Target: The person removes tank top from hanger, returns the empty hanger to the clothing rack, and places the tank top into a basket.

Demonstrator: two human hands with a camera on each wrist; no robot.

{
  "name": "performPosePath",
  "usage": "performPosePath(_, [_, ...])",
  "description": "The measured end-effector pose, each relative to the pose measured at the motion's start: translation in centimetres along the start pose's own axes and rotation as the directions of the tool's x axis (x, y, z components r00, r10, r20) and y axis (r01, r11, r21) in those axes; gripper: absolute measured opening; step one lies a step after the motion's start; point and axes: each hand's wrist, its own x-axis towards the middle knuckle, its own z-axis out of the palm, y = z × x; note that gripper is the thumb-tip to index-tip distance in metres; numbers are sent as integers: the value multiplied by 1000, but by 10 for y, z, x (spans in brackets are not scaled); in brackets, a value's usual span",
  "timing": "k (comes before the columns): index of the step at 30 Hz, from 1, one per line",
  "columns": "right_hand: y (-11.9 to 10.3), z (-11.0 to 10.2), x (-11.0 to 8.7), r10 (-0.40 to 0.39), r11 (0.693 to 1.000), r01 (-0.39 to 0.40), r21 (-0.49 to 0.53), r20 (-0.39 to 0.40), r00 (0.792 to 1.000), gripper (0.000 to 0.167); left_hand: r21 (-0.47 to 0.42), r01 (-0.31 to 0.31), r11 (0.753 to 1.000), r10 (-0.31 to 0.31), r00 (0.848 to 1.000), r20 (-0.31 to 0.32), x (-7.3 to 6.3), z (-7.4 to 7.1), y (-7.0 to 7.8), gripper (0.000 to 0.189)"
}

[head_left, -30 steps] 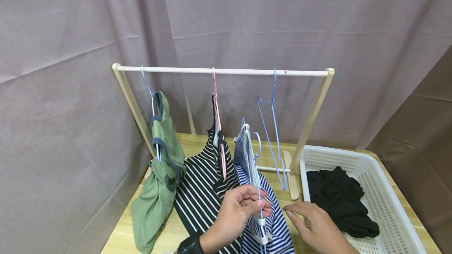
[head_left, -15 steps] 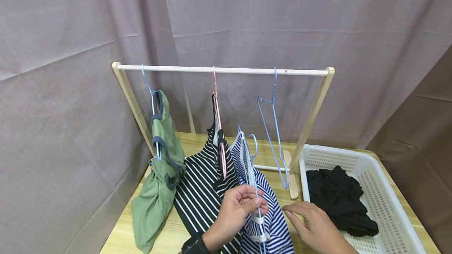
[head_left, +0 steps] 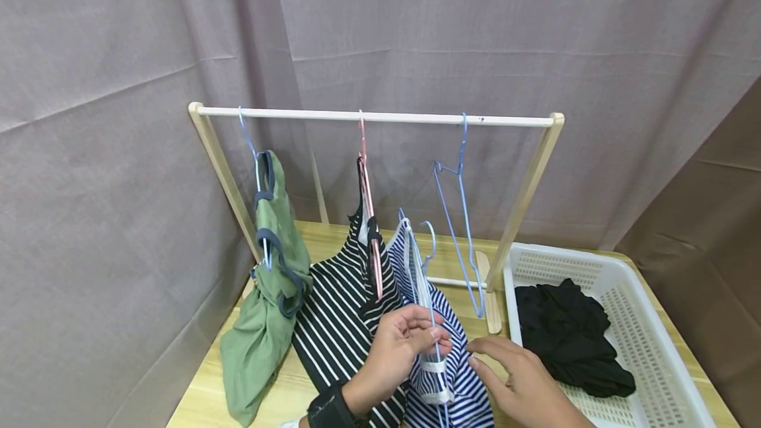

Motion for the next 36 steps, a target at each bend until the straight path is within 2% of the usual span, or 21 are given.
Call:
performPosePath(3, [-9, 0, 3, 5, 998, -6, 60, 17, 1000, 23, 8, -6, 1000, 6, 1000, 2, 1, 1, 0, 29])
performPosePath(8, [-21, 2, 7, -10, 984, 4, 181, 34, 999, 31, 16, -13, 1000, 13, 1000, 7, 4, 2, 1, 28])
performPosePath(13, [-29, 3, 11, -12, 957, -10, 289, 73, 997, 30, 30, -12, 999, 12, 1000, -11, 6, 4, 1, 27])
performPosePath(17, [-29, 7, 13, -59, 932, 27, 361, 79, 995, 24, 17, -5, 1000, 5, 1000, -27, 8, 4, 2, 27])
performPosePath(22, [-29, 12, 15, -110, 922, 80, 380, 57, 992, 27, 4, -12, 1000, 12, 999, -33, 10, 4, 1, 27])
performPosePath(36, [-29, 9, 15, -141, 930, 128, 345, 13, 990, 32, -40, -18, 999, 18, 1000, -22, 11, 9, 2, 28])
